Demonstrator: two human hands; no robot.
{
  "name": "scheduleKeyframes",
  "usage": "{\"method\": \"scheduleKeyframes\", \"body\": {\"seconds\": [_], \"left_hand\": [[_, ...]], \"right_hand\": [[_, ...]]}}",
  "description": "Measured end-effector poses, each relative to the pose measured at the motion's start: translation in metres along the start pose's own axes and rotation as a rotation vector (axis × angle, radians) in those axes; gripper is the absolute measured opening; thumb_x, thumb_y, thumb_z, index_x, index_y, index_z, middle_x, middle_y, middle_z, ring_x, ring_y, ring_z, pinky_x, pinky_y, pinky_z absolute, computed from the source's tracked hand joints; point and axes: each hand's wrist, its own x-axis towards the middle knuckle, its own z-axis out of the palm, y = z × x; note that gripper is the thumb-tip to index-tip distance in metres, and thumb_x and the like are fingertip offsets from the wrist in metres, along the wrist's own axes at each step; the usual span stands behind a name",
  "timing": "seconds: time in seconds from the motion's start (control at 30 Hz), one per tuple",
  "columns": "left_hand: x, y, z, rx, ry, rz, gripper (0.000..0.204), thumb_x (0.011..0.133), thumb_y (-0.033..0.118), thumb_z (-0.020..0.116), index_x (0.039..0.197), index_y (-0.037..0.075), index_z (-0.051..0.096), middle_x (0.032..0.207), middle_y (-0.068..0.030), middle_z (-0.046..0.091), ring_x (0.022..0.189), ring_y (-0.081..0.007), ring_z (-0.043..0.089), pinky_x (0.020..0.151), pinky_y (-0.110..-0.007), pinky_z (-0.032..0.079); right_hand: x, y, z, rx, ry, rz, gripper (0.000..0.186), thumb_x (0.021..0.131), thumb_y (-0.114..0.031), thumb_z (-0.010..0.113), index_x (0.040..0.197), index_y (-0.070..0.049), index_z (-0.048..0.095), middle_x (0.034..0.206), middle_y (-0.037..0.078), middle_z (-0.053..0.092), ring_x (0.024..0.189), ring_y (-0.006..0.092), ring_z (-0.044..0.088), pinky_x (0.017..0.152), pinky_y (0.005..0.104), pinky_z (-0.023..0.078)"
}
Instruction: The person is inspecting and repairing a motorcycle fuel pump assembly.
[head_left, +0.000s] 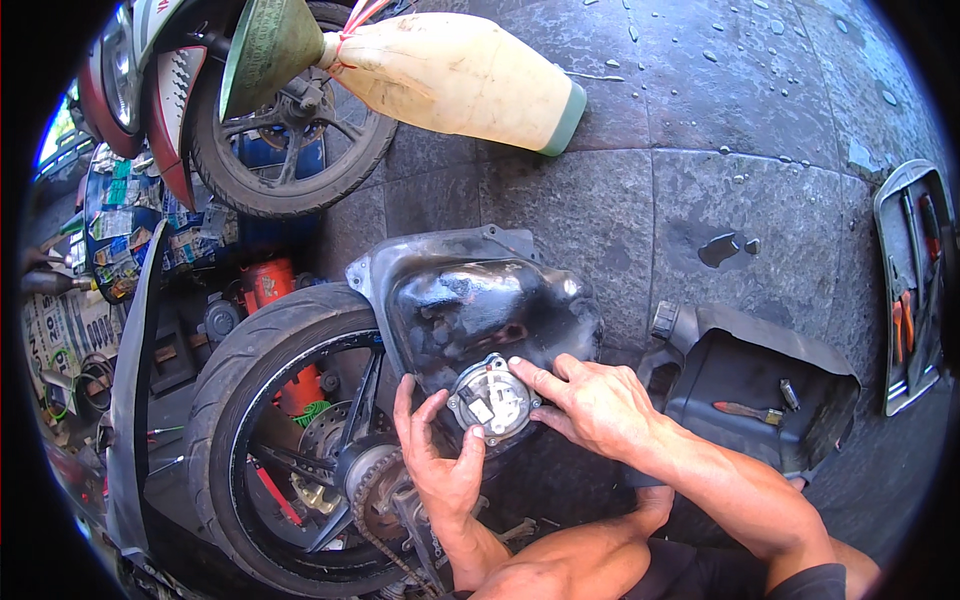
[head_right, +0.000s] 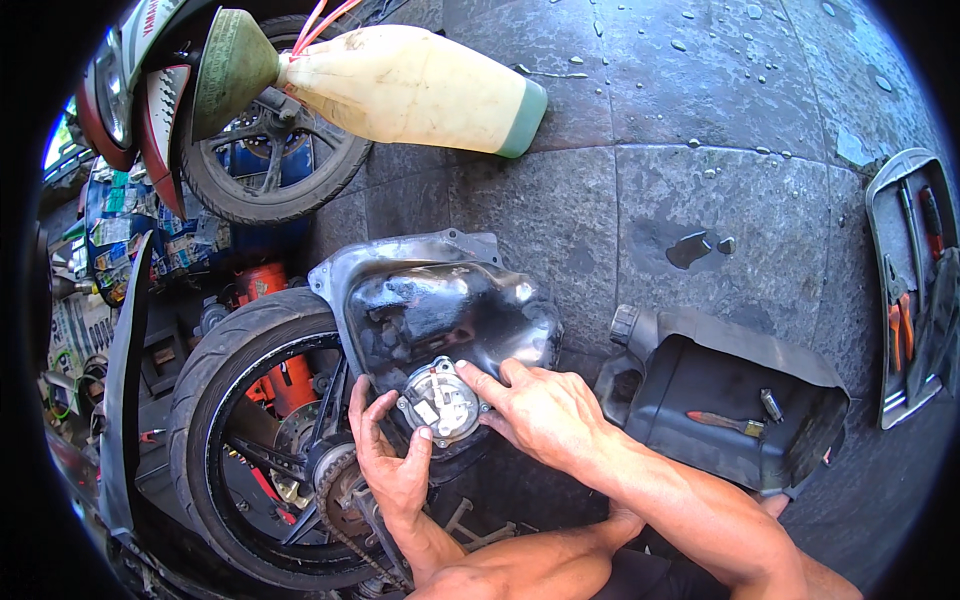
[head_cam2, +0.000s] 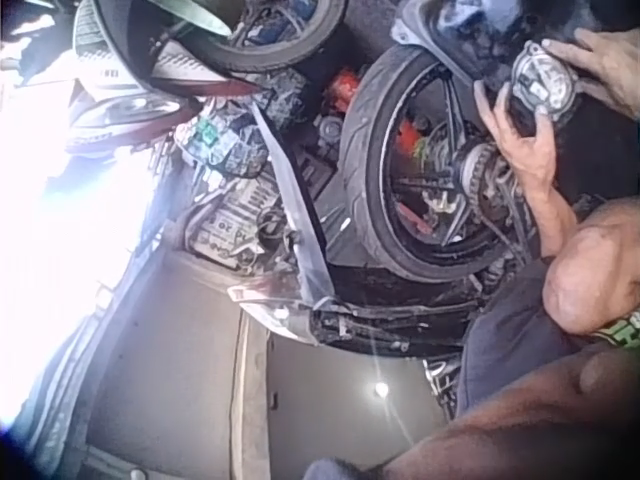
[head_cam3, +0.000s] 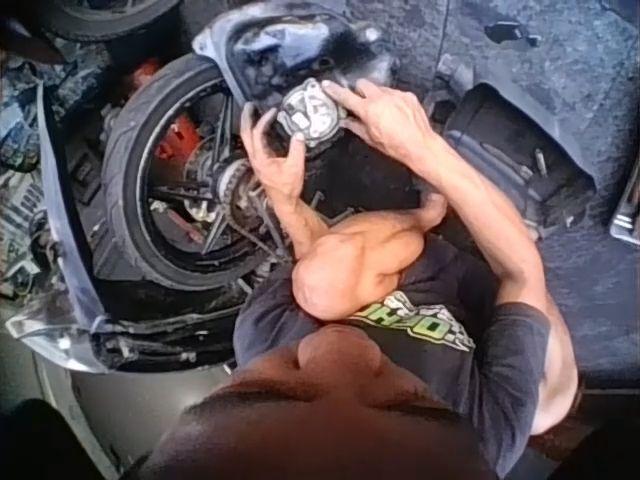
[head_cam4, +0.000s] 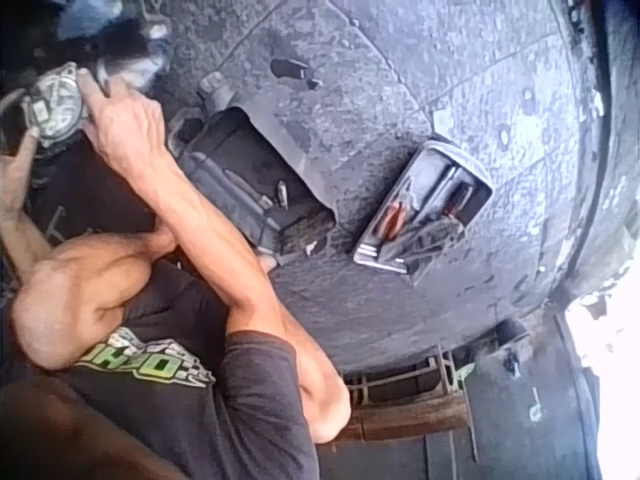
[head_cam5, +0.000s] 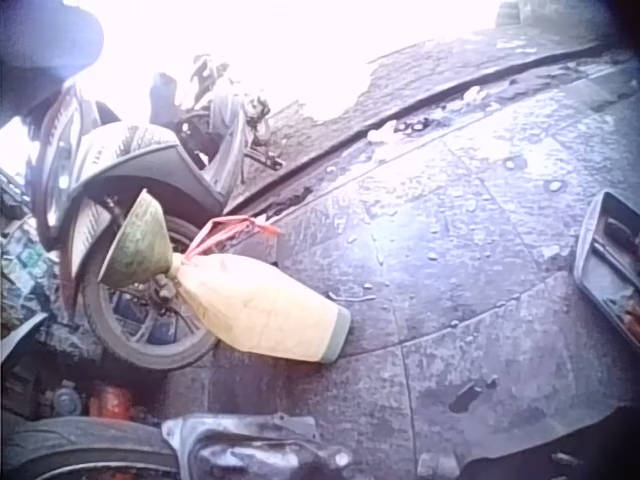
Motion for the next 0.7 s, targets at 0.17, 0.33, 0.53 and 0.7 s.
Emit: {"method": "scheduleKeyframes", "body": {"seconds": [0.17, 0.33, 0.53, 0.7], "left_hand": [[-0.002, -0.001, 0.002, -0.007, 0.015, -0.013, 0.051, 0.075, 0.006, 0.077, 0.125, 0.004, 0.065, 0.158, -0.0245, 0.045, 0.143, -0.0401, 0.048, 0.117, -0.047, 0.041], [-0.002, -0.004, 0.003, 0.031, 0.014, 0.061, 0.053, 0.076, 0.006, 0.073, 0.128, 0.002, 0.063, 0.158, -0.0279, 0.043, 0.142, -0.0404, 0.049, 0.115, -0.047, 0.043], [-0.001, -0.002, 0.004, -0.100, 0.026, 0.035, 0.056, 0.074, 0.001, 0.060, 0.130, -0.004, 0.060, 0.158, -0.0288, 0.041, 0.142, -0.0398, 0.049, 0.117, -0.046, 0.041], [-0.003, -0.016, 0.009, -0.255, 0.157, 0.025, 0.059, 0.076, -0.005, 0.049, 0.134, -0.007, 0.053, 0.155, -0.0285, 0.044, 0.142, -0.0365, 0.048, 0.121, -0.046, 0.037]], "right_hand": [[-0.013, -0.013, -0.003, 0.400, 0.213, 0.421, 0.031, 0.091, -0.006, 0.064, 0.121, 0.001, 0.064, 0.104, 0.020, 0.068, 0.092, 0.0400, 0.070, 0.085, 0.0449, 0.058], [-0.027, 0.000, -0.006, 0.704, 0.140, 0.655, 0.029, 0.090, 0.007, 0.051, 0.118, 0.007, 0.059, 0.106, 0.012, 0.066, 0.099, 0.0182, 0.068, 0.088, 0.0328, 0.058], [-0.033, -0.004, -0.005, 0.895, 0.057, 0.658, 0.028, 0.097, 0.006, 0.047, 0.120, 0.010, 0.063, 0.112, 0.018, 0.072, 0.101, 0.0219, 0.074, 0.094, 0.0345, 0.060], [-0.034, -0.006, 0.001, 0.966, -0.016, 0.716, 0.024, 0.101, -0.001, 0.054, 0.120, 0.009, 0.065, 0.111, 0.018, 0.074, 0.096, 0.0217, 0.074, 0.090, 0.0350, 0.060]]}}
